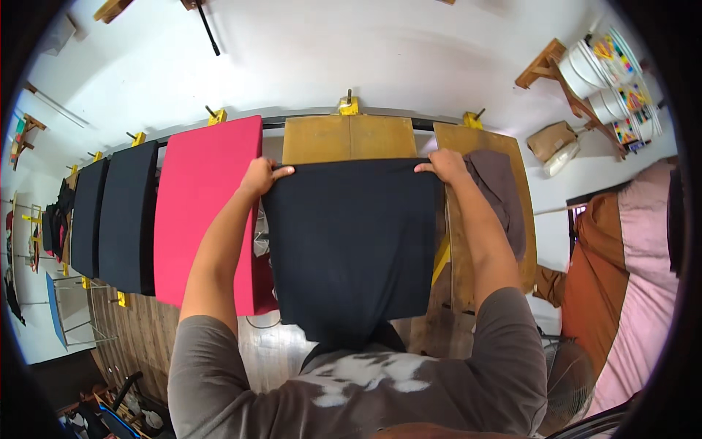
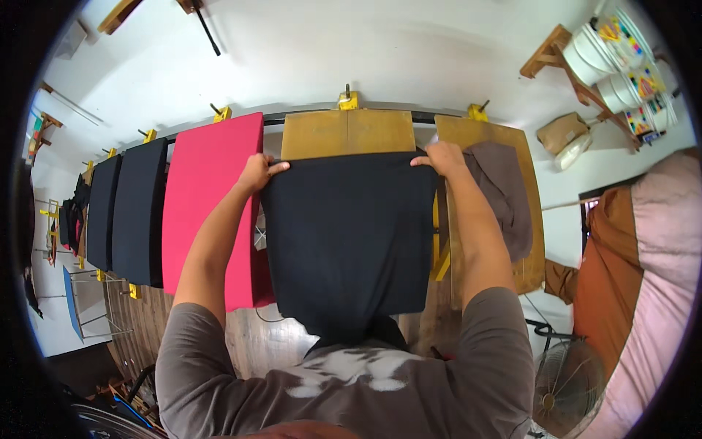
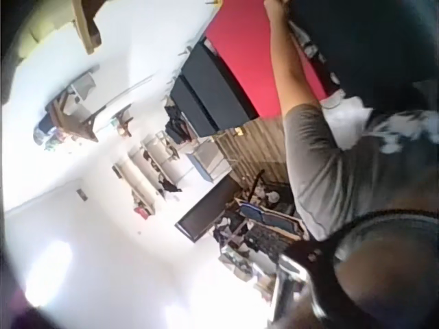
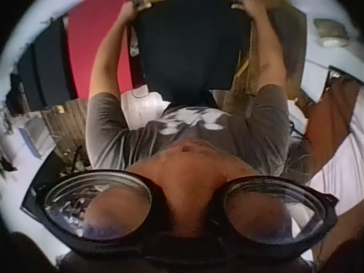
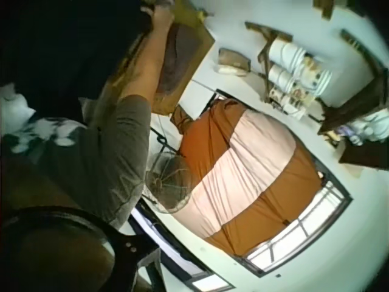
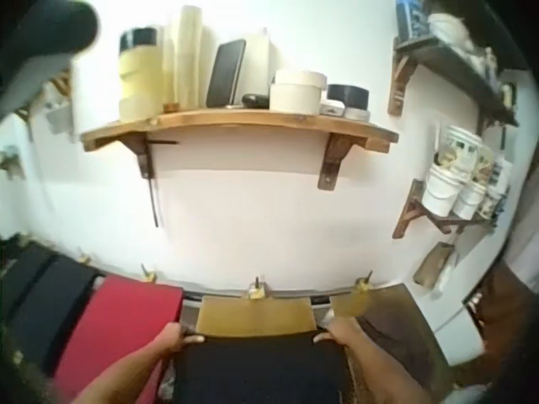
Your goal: Placing and aligning t-shirts onto screen printing platens.
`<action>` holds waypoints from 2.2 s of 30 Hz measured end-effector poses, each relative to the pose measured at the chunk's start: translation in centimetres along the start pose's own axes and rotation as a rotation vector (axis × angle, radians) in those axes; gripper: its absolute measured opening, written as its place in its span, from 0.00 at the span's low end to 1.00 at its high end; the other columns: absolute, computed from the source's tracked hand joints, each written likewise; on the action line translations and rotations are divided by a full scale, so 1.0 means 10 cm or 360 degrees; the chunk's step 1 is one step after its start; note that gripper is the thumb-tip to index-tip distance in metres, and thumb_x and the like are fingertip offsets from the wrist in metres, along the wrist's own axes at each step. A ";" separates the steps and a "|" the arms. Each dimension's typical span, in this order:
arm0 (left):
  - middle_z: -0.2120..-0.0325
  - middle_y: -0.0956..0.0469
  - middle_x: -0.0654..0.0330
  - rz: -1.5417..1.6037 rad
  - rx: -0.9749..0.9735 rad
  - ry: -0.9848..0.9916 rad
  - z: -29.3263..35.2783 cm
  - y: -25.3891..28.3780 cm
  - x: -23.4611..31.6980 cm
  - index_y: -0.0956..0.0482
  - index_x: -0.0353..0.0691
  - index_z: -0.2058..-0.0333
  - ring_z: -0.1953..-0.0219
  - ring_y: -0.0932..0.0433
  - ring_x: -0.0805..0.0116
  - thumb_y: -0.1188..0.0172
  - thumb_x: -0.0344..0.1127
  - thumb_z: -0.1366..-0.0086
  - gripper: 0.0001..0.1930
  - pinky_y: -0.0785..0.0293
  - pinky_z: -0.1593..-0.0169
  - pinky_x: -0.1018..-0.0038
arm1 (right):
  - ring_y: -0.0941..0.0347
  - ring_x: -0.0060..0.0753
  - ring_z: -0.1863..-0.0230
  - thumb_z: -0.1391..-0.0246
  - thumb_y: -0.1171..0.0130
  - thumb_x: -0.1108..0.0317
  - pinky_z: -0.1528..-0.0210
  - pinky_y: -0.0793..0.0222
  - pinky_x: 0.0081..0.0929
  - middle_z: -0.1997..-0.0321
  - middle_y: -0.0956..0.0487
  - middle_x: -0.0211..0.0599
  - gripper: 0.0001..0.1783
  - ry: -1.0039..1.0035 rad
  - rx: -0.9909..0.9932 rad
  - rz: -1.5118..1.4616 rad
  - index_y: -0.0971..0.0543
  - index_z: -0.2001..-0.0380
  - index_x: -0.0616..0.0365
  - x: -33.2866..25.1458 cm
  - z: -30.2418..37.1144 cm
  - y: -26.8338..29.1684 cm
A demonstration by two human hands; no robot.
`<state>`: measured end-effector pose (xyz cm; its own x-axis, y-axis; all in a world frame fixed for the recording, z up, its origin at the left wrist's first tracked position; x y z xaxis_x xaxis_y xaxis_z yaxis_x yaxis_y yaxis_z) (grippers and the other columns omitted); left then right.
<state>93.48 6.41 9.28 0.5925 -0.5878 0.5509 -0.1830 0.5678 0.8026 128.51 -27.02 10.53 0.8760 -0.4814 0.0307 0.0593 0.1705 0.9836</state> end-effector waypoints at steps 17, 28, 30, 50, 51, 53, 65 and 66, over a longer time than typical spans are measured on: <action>0.67 0.19 0.46 -0.0135 0.0815 0.0032 -1.71 -0.16 -0.03 0.22 0.36 0.69 0.61 0.20 0.42 0.41 0.60 0.35 0.27 0.25 0.59 0.51 | 0.22 0.61 0.59 0.51 0.51 0.23 0.60 0.27 0.52 0.67 0.19 0.52 0.44 -0.0037 0.0162 -0.0093 0.20 0.67 0.61 0.42 -1.59 -0.26; 0.55 0.23 0.46 -0.0290 0.1006 0.0267 -1.51 -0.13 -0.29 0.25 0.39 0.51 0.48 0.26 0.43 0.48 0.58 0.29 0.26 0.29 0.45 0.54 | 0.38 0.58 0.37 0.38 0.40 0.53 0.38 0.37 0.50 0.41 0.30 0.52 0.31 -0.0569 0.0602 -0.0441 0.33 0.40 0.62 0.05 -1.34 -0.20; 0.54 0.24 0.47 0.0114 0.1374 -0.0235 -1.11 -0.10 -0.15 0.26 0.38 0.50 0.44 0.30 0.46 0.46 0.47 0.28 0.19 0.33 0.42 0.57 | 0.35 0.57 0.40 0.40 0.38 0.53 0.39 0.38 0.48 0.45 0.28 0.52 0.29 -0.0420 0.1056 -0.0396 0.30 0.42 0.60 -0.23 -0.88 -0.05; 0.85 0.26 0.57 0.0774 0.0319 0.0655 3.79 -1.48 -0.36 0.21 0.31 0.73 0.82 0.29 0.70 0.38 0.54 0.32 0.27 0.31 0.73 0.69 | 0.19 0.58 0.73 0.31 0.54 0.44 0.66 0.24 0.46 0.77 0.21 0.58 0.32 -0.0985 0.0158 -0.1228 0.25 0.71 0.68 -1.49 3.81 -1.13; 0.86 0.27 0.61 0.0956 0.0408 0.0639 3.85 -1.53 -0.48 0.20 0.32 0.75 0.83 0.31 0.74 0.35 0.52 0.34 0.24 0.33 0.74 0.72 | 0.19 0.58 0.73 0.31 0.54 0.44 0.66 0.24 0.46 0.77 0.21 0.58 0.32 -0.0969 0.0157 -0.1230 0.25 0.71 0.68 -1.46 3.86 -1.16; 0.86 0.28 0.70 0.1276 0.0585 0.0649 3.87 -1.66 -0.71 0.20 0.36 0.78 0.82 0.34 0.82 0.28 0.43 0.38 0.18 0.38 0.76 0.79 | 0.20 0.43 0.81 0.33 0.46 0.48 0.72 0.25 0.40 0.85 0.23 0.48 0.29 -0.0928 0.0477 -0.1287 0.25 0.76 0.66 -1.33 3.88 -1.24; 0.81 0.23 0.67 0.1253 0.0557 0.0582 4.22 -1.25 -1.06 0.21 0.38 0.76 0.80 0.29 0.82 0.27 0.38 0.39 0.14 0.32 0.74 0.81 | 0.23 0.26 0.84 0.35 0.40 0.53 0.77 0.29 0.30 0.82 0.20 0.40 0.23 -0.1205 0.0424 -0.1526 0.23 0.74 0.64 -0.61 4.19 -1.25; 0.81 0.24 0.67 0.1323 0.0573 0.0584 4.21 -1.31 -1.08 0.21 0.38 0.74 0.79 0.29 0.82 0.27 0.38 0.39 0.13 0.32 0.73 0.82 | 0.23 0.26 0.84 0.35 0.40 0.53 0.77 0.29 0.30 0.82 0.20 0.40 0.23 -0.1200 0.0421 -0.1524 0.23 0.74 0.64 -0.60 4.16 -1.23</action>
<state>56.42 -18.92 2.44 0.3626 0.1710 0.9161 -0.8453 0.4743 0.2460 102.57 -61.96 5.66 0.0357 -0.7041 -0.7093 0.3469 -0.6568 0.6695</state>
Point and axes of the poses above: each hand's wrist, its own z-axis away from the middle knuckle, its own y-axis out of the back of the hand, x = y × z, the point moved 6 cm from there along -z, towards the middle knuckle
